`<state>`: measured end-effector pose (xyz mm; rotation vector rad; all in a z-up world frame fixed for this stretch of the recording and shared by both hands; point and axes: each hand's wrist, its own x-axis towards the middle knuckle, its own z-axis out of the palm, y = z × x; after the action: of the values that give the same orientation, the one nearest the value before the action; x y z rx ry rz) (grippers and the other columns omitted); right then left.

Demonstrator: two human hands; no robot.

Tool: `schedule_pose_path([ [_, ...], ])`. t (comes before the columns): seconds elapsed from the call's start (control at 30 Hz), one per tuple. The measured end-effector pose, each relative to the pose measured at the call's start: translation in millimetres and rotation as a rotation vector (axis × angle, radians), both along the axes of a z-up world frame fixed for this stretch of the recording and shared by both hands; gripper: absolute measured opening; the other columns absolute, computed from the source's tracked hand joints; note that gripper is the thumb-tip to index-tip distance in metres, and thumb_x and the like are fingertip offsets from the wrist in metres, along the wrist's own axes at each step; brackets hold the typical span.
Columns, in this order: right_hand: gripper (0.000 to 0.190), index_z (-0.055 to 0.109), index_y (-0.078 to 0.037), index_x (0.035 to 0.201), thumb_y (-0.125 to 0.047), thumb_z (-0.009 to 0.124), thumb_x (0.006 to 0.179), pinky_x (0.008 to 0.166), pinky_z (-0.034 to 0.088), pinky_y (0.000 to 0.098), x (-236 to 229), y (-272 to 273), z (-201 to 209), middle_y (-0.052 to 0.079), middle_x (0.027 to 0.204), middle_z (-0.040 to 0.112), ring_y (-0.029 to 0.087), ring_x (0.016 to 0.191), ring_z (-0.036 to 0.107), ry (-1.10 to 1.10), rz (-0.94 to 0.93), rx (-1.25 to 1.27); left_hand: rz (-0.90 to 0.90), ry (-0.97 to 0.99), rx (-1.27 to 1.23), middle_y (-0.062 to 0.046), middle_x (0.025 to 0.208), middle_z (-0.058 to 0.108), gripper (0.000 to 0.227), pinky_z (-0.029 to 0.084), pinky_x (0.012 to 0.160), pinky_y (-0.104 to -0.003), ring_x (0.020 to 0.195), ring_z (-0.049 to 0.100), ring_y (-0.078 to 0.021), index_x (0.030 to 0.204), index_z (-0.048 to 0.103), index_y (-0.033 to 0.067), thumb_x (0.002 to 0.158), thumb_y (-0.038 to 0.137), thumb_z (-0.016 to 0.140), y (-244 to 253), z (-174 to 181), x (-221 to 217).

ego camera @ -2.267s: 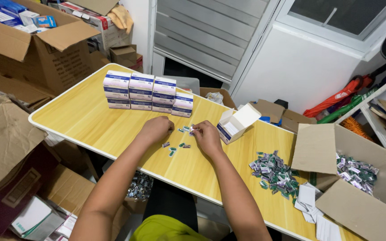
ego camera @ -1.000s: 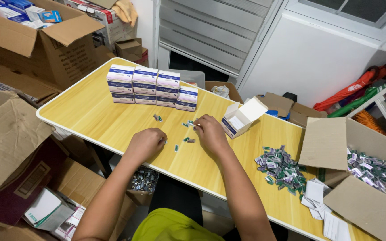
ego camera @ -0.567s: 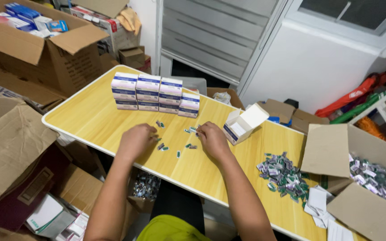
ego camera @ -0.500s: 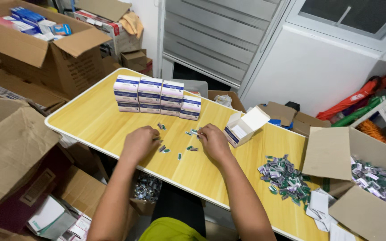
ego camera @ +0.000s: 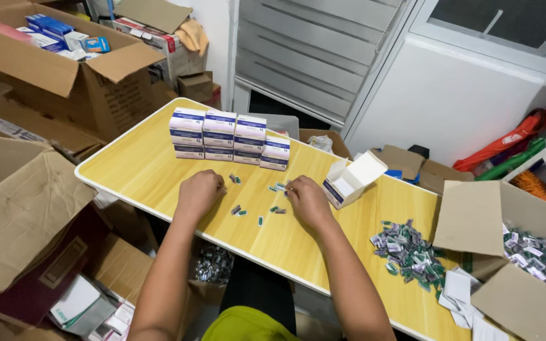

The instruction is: The person opens a small white box and removes a folded paper insert. They then pick up small green capsules from a pile on the table and place them into the box one by one. The person continues to sort and place capsules into the box throughout the clip.

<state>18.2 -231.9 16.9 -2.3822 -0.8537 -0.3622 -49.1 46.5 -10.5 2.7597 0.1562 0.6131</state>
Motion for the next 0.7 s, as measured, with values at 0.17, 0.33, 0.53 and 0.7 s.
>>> schedule_pose_path([
  [0.17,0.013,0.075,-0.001,0.097,-0.007,0.067,0.089,0.089,0.052,0.0429,-5.1,-3.0,6.6,0.014,0.103,0.070,0.035,0.102,0.066,0.024,-0.022,0.040,-0.075,-0.071,-0.081,-0.009,0.097,0.074,0.018,0.056,0.080,-0.045,0.092,0.070,-0.0321,0.095,0.081,0.0121,0.080,0.021,0.075,-18.6,19.0,-11.8],
  [0.33,0.015,0.075,-0.003,0.101,-0.007,0.068,0.089,0.088,0.054,0.0414,-7.2,-2.0,14.9,0.013,0.105,0.070,0.033,0.101,0.067,0.074,-0.039,0.049,-0.139,0.053,-0.094,-0.008,0.102,0.074,0.021,0.057,0.083,-0.044,0.097,0.071,-0.0297,0.100,0.080,0.0129,0.080,0.021,0.075,-38.8,25.3,-31.9],
  [0.53,0.013,0.075,-0.001,0.098,-0.006,0.068,0.088,0.090,0.052,0.0428,-10.5,-0.8,14.9,0.014,0.106,0.070,0.034,0.106,0.065,0.030,-0.030,0.016,-0.137,0.034,-0.077,-0.008,0.112,0.070,0.047,0.057,0.082,-0.044,0.103,0.068,-0.0297,0.114,0.072,0.0112,0.071,0.028,0.083,-62.7,18.0,-47.8],
  [0.7,0.014,0.075,-0.002,0.099,-0.007,0.067,0.088,0.090,0.052,0.0423,-2.7,-7.3,12.2,0.014,0.106,0.070,0.034,0.104,0.066,0.037,-0.038,0.017,-0.120,-0.019,-0.142,-0.007,0.105,0.070,0.040,0.056,0.082,-0.043,0.102,0.067,-0.0294,0.110,0.072,0.0118,0.073,0.026,0.082,-69.3,6.9,-44.0],
])
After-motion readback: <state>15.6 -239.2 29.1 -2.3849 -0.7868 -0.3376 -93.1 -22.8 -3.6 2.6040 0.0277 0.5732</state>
